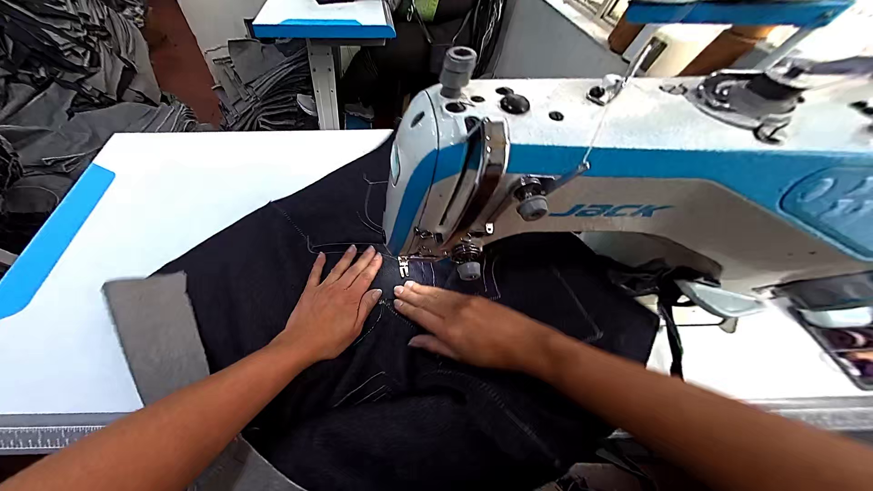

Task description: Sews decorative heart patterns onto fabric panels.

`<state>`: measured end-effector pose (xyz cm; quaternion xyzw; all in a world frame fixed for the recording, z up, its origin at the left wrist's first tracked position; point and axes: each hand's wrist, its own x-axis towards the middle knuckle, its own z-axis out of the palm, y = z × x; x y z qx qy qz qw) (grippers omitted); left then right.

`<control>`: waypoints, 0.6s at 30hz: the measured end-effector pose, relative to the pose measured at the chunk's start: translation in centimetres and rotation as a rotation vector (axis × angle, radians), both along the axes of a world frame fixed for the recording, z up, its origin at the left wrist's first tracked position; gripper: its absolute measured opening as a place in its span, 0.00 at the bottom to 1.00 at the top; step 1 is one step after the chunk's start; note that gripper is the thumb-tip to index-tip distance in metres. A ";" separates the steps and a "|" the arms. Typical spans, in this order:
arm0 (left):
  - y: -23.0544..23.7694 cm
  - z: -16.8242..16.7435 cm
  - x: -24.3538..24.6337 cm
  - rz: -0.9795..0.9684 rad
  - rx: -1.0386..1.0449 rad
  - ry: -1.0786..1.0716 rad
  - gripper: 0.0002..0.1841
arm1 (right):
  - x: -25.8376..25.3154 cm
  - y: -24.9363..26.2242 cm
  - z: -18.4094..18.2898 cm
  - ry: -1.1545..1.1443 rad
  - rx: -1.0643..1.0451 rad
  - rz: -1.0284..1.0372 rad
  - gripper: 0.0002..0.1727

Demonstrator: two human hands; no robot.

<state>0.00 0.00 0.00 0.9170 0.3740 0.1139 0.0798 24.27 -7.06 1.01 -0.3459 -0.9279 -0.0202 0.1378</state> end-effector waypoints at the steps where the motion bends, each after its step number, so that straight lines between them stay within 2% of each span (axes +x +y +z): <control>1: -0.6 -0.1 0.3 0.030 -0.006 0.013 0.31 | 1.2 0.2 0.6 -0.024 -0.032 0.036 0.27; 3: -1.1 0.2 0.5 0.064 -0.028 0.037 0.31 | 2.5 0.4 2.6 -0.075 -0.103 0.041 0.24; 6: 0.5 2.4 -0.3 -0.065 -0.047 0.160 0.31 | 0.2 -1.7 7.1 -0.054 -0.154 -0.187 0.16; 7: 1.9 3.1 -0.8 -0.192 0.012 0.191 0.29 | -1.8 -3.0 7.9 0.000 -0.158 -0.290 0.15; 9: 5.9 3.9 -1.8 -0.601 0.211 0.212 0.25 | -7.1 -5.2 7.2 0.108 -0.089 -0.454 0.20; 11: 9.9 3.9 -1.6 -0.983 0.291 0.222 0.27 | -12.0 -5.7 5.3 0.090 -0.156 -0.581 0.32; 12: 11.1 3.6 -1.3 -1.083 0.264 0.211 0.28 | -13.3 -5.4 4.7 0.016 -0.262 -0.630 0.39; 14: 12.2 2.3 -1.2 -1.129 0.165 0.184 0.30 | -14.2 -4.6 3.8 -0.150 -0.486 -0.676 0.46; 18: 10.6 1.2 -2.1 -0.990 0.078 0.150 0.31 | -12.7 -6.2 0.5 -0.156 -0.144 -0.639 0.41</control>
